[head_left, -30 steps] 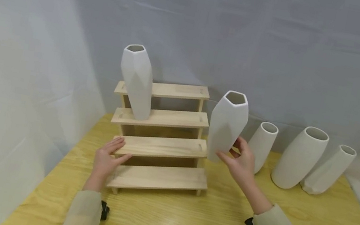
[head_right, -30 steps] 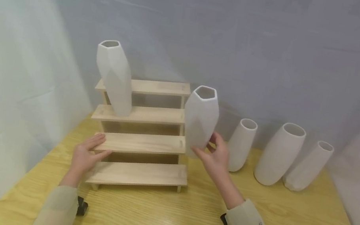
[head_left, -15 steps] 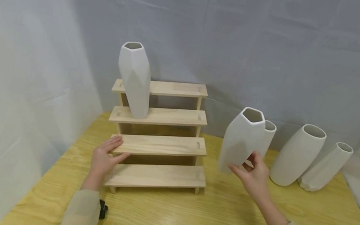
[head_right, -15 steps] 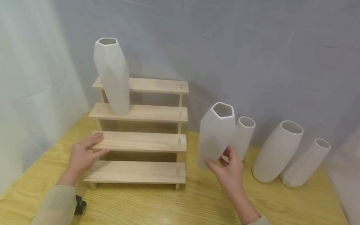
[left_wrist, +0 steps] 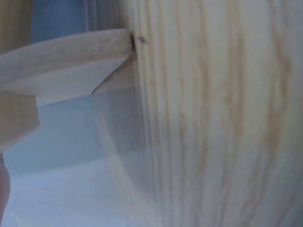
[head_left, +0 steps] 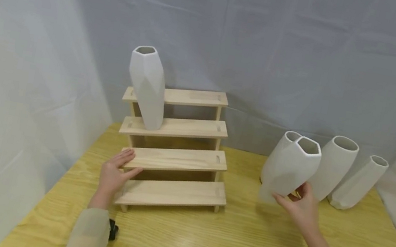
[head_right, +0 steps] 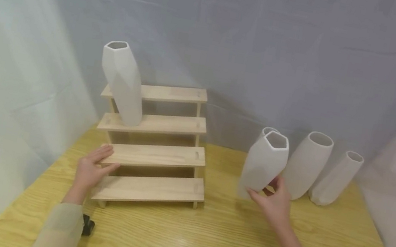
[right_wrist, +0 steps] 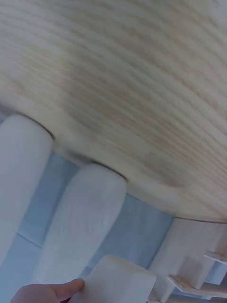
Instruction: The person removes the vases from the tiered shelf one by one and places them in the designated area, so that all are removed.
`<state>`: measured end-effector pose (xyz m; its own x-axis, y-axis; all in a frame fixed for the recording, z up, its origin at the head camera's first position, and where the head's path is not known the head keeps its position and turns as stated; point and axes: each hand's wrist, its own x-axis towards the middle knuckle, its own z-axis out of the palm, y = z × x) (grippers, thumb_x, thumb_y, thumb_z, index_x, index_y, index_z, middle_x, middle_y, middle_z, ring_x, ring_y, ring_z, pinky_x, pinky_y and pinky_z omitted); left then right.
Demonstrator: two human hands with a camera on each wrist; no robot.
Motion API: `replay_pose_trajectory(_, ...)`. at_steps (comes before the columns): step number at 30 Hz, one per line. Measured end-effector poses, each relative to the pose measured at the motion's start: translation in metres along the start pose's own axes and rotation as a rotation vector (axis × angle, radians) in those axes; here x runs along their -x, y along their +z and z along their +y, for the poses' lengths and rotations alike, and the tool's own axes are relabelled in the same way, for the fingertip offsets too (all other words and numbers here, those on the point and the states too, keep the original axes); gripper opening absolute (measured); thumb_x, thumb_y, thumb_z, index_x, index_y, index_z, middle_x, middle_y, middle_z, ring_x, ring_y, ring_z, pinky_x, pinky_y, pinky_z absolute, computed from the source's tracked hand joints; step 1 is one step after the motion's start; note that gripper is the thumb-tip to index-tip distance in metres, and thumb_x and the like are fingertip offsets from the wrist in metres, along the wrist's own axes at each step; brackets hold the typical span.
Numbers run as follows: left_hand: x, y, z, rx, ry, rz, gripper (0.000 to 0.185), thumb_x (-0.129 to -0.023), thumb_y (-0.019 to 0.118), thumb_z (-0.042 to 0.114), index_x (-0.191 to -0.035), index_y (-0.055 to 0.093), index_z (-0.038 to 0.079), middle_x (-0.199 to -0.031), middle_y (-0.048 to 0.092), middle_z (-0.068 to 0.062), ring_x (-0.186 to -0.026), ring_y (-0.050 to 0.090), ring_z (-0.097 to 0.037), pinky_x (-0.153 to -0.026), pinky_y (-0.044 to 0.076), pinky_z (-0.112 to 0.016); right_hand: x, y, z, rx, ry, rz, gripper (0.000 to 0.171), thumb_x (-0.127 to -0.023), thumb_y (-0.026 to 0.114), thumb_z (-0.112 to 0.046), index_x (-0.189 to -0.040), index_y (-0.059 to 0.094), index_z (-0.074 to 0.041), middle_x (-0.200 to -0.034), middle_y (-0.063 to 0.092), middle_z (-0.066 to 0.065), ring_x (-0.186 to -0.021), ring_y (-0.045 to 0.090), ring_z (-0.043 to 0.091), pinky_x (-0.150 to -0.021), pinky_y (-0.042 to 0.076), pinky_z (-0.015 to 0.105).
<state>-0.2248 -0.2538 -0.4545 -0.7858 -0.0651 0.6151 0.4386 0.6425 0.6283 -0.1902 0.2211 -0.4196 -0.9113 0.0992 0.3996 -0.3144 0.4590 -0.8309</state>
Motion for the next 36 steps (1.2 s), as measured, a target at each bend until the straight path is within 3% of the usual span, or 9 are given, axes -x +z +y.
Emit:
replay_pose_trajectory(11,0.001,0.002,0.000,-0.010,-0.044,-0.025,0.051,-0.062,0.081,0.017,-0.104,0.062,-0.004,-0.114,0.057,-0.013,-0.110,0.050,-0.027,-0.098,0.035,-0.031,0.011,-0.029,0.023,0.111,0.101,0.025,0.061,-0.067,0.077,-0.009,-0.112,0.039,0.005,-0.104,0.050,0.014,-0.081,0.045,-0.008,-0.067,0.044,0.006)
replay_pose_trajectory(19,0.000,0.001,0.001,-0.003,-0.088,-0.038,0.051,-0.063,0.080,0.018,-0.106,0.061,-0.003,-0.116,0.056,-0.012,-0.112,0.048,-0.027,-0.098,0.034,-0.033,0.020,-0.047,0.044,0.171,0.102,0.042,0.063,-0.066,0.078,-0.013,-0.113,0.041,0.004,-0.103,0.052,0.017,-0.080,0.044,-0.012,-0.066,0.043,0.003)
replay_pose_trajectory(24,-0.001,0.001,0.001,0.001,-0.071,-0.035,0.051,-0.062,0.080,0.018,-0.105,0.061,-0.003,-0.116,0.056,-0.013,-0.113,0.048,-0.027,-0.099,0.034,-0.034,0.022,-0.058,0.058,0.208,0.109,0.072,0.058,-0.064,0.079,-0.014,-0.105,0.043,0.006,-0.099,0.053,0.017,-0.077,0.042,-0.016,-0.065,0.042,0.002)
replay_pose_trajectory(31,-0.001,0.000,0.001,0.003,-0.044,-0.026,0.051,-0.062,0.080,0.017,-0.105,0.061,-0.004,-0.114,0.056,-0.014,-0.111,0.049,-0.028,-0.098,0.035,-0.033,0.015,-0.076,0.150,0.295,0.078,0.114,0.062,-0.058,0.083,-0.030,-0.102,0.046,-0.005,-0.098,0.053,0.008,-0.077,0.045,-0.013,-0.063,0.043,0.002)
replay_pose_trajectory(36,-0.001,-0.001,0.003,0.008,-0.054,-0.035,0.052,-0.062,0.080,0.018,-0.105,0.061,-0.005,-0.115,0.056,-0.014,-0.112,0.048,-0.029,-0.098,0.035,-0.035,0.016,-0.084,0.143,0.273,0.105,0.115,0.056,-0.059,0.083,-0.024,-0.099,0.048,-0.006,-0.091,0.052,0.001,-0.075,0.047,-0.009,-0.061,0.043,0.002)
